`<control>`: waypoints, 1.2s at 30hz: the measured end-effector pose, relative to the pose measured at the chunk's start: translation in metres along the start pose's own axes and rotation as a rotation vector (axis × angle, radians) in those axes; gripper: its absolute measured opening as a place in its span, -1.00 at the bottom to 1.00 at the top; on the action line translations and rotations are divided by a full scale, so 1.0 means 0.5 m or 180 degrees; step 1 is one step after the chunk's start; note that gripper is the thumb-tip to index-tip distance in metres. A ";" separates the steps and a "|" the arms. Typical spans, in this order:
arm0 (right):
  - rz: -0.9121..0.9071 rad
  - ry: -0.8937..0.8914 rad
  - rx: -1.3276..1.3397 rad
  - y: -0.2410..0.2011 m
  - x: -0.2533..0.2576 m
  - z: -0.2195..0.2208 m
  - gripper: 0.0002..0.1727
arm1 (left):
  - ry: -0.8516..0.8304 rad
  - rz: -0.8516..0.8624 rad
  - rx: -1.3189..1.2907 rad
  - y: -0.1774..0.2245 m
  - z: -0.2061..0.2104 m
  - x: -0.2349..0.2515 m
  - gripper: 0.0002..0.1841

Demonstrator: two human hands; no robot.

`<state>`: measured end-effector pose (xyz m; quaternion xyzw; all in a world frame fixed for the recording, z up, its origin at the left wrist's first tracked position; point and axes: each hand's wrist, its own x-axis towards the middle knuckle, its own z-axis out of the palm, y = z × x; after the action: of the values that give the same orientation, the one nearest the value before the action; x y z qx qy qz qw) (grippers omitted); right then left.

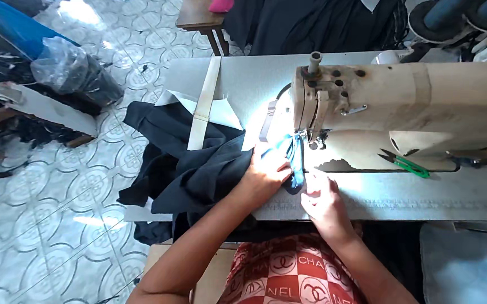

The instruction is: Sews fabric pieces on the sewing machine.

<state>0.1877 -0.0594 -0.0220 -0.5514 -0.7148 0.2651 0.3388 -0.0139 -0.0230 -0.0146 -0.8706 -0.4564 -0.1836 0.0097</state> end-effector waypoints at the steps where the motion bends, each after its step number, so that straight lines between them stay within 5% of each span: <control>1: -0.0393 0.0057 -0.0657 0.008 0.002 0.007 -0.43 | -0.0007 0.0004 0.0027 0.002 0.001 0.001 -0.75; 4: -0.1118 0.0213 -0.1310 0.035 0.011 0.026 -0.69 | 0.0054 0.0089 0.0042 0.002 0.009 0.000 -0.76; 6: -0.1110 0.0261 -0.1332 0.044 0.007 0.027 -0.73 | 0.0066 0.0132 0.0013 0.002 0.012 -0.004 -0.76; 25: -0.0746 0.0439 -0.0624 0.039 0.020 0.018 -0.70 | 0.0365 -0.0167 0.0079 0.011 0.039 0.028 -0.85; 36: -0.0927 0.0376 -0.1178 0.046 -0.003 0.030 -0.71 | 0.0386 -0.0074 0.0181 0.018 0.054 0.006 -0.72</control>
<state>0.1902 -0.0550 -0.0489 -0.5097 -0.8021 0.0453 0.3078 0.0031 -0.0208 -0.0375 -0.8519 -0.4701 -0.2231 0.0600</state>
